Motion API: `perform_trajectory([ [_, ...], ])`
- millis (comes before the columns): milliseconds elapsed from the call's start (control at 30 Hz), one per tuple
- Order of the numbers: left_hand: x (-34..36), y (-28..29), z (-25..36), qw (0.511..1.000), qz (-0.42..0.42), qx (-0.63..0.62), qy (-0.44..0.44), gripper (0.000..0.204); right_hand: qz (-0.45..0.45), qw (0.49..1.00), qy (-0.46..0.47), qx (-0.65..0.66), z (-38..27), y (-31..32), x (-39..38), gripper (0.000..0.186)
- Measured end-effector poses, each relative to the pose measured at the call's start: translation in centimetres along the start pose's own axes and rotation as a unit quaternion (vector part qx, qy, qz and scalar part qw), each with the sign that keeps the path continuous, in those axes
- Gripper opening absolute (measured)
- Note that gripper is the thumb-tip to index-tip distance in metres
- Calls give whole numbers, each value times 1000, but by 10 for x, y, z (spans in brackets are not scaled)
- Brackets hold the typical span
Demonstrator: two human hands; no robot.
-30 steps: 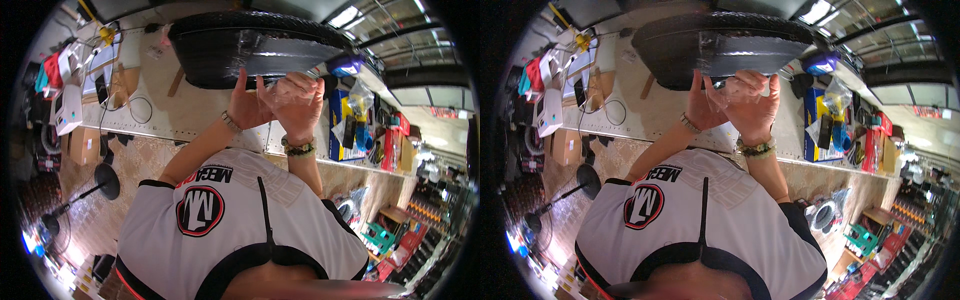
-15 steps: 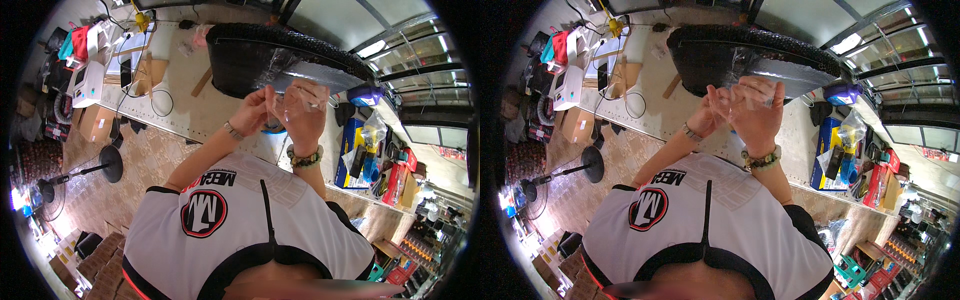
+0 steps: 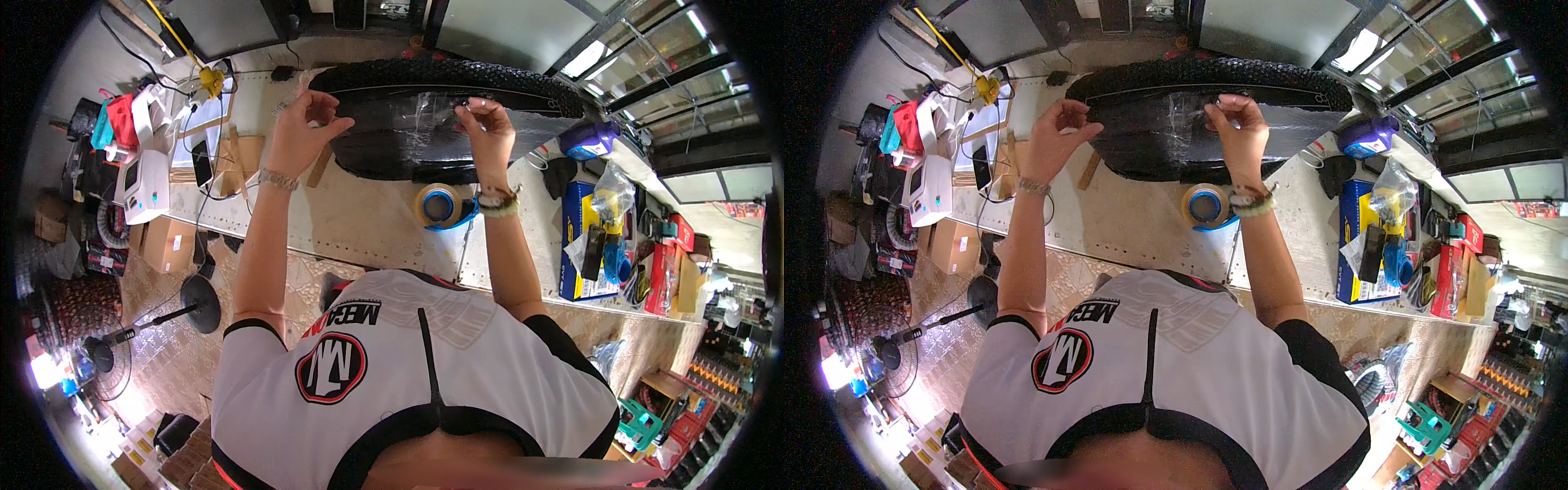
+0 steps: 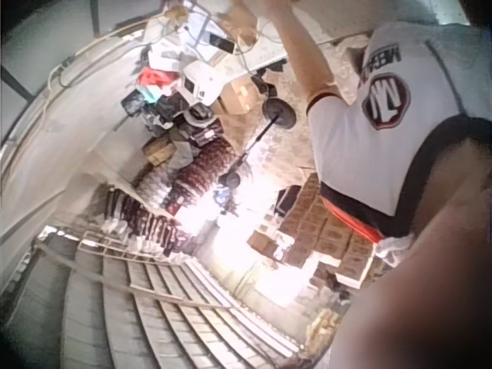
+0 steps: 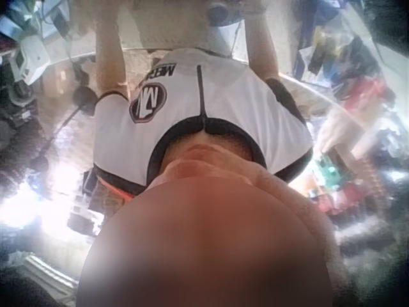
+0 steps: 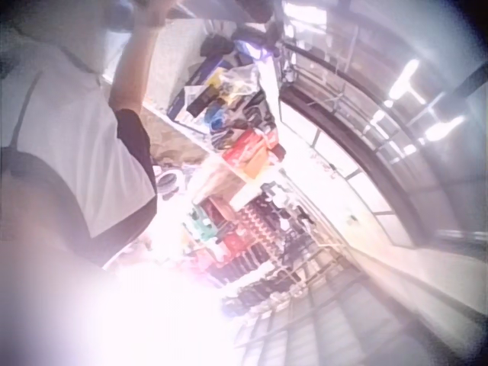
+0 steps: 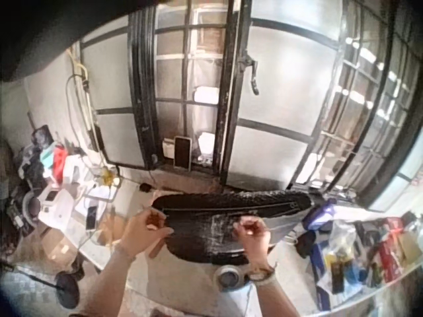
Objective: The person cuts a black rubber mat with scissors, then wraps it tightly with black tape. They repeatedly pull, tear, and smooth the tape to cover the mat's surface and edges.
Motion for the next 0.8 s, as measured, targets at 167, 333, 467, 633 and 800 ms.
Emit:
perform_trajectory([
  [167, 26, -14, 1, 993, 46, 99, -37, 37, 42, 980, 118, -153, 4, -14, 15, 21],
  [333, 44, -29, -10, 981, 26, 189, -42, 38, 64, 873, 322, -361, -9, -28, 14, 29],
  [467, 51, -34, -7, 943, -9, 331, -44, 33, 129, 772, 378, -495, -14, -24, 19, 41],
  [633, 56, -28, -3, 893, -13, 426, -143, 28, 20, 769, 377, -515, -12, -13, 49, 52],
  [800, 76, -23, -20, 950, -16, 273, -150, 32, -146, 839, 273, -447, 9, -14, 86, 54],
])
Point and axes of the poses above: each hand's wrist, its own x-axis towards the middle knuckle, its own y-axis out of the back of the hand, z = x × y, the point moved 4 cm from there along x, towards the middle knuckle, and after that the axes turned 12 degrees about z, right-handed, at the moved point
